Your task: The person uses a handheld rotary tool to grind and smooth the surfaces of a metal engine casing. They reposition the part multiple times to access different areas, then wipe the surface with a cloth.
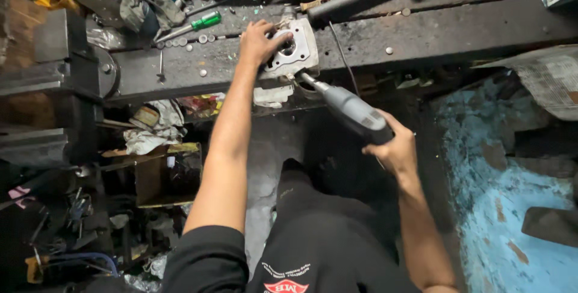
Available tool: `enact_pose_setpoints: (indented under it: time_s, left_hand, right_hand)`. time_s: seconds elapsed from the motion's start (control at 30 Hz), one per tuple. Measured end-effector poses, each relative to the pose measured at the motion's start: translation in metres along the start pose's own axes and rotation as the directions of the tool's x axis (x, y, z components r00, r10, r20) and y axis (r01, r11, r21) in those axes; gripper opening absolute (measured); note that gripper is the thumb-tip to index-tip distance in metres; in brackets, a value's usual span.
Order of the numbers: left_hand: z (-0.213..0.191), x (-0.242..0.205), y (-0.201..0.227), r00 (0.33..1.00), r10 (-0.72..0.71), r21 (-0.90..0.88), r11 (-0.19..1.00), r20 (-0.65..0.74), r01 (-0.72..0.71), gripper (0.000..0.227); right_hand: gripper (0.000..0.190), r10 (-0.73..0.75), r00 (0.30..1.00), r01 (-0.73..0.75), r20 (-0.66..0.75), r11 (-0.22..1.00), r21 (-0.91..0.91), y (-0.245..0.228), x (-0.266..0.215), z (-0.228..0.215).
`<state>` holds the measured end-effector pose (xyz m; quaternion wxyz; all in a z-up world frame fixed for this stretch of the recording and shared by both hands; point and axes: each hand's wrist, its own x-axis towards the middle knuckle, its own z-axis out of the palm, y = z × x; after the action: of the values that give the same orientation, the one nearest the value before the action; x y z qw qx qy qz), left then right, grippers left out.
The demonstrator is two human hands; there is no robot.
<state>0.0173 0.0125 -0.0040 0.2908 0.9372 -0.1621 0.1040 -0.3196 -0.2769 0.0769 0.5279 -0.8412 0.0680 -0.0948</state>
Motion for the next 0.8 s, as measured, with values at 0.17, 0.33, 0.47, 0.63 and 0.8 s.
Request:
enact_pose_setpoints:
  time_s: [0.17, 0.33, 0.47, 0.63, 0.8]
  left_hand:
    - [0.003, 0.008, -0.006, 0.999, 0.025, -0.044, 0.999, 0.045, -0.023, 0.071]
    - [0.004, 0.008, -0.009, 0.998, 0.023, -0.038, 0.999, 0.055, -0.021, 0.072]
    - [0.007, 0.012, -0.006, 0.999, 0.035, -0.011, 0.999, -0.015, -0.035, 0.072]
    - [0.009, 0.011, -0.007, 1.000, -0.012, -0.004, 1.000, 0.018, 0.012, 0.074]
    - [0.009, 0.009, -0.005, 0.999, 0.032, 0.022, 0.999, -0.018, -0.031, 0.070]
  right_hand:
    - [0.084, 0.031, 0.999, -0.029, -0.013, 0.984, 0.176, 0.053, -0.029, 0.010]
    - [0.086, -0.078, 0.995, 0.081, -0.062, 0.995, 0.051, 0.043, -0.024, 0.041]
    - [0.085, -0.104, 0.993, 0.090, -0.051, 0.970, -0.227, 0.007, -0.005, 0.061]
    - [0.095, -0.014, 0.989, 0.091, 0.146, 0.837, -0.539, -0.047, 0.019, 0.042]
    - [0.087, -0.013, 0.968, 0.187, 0.252, 0.705, -0.684, -0.088, 0.053, 0.014]
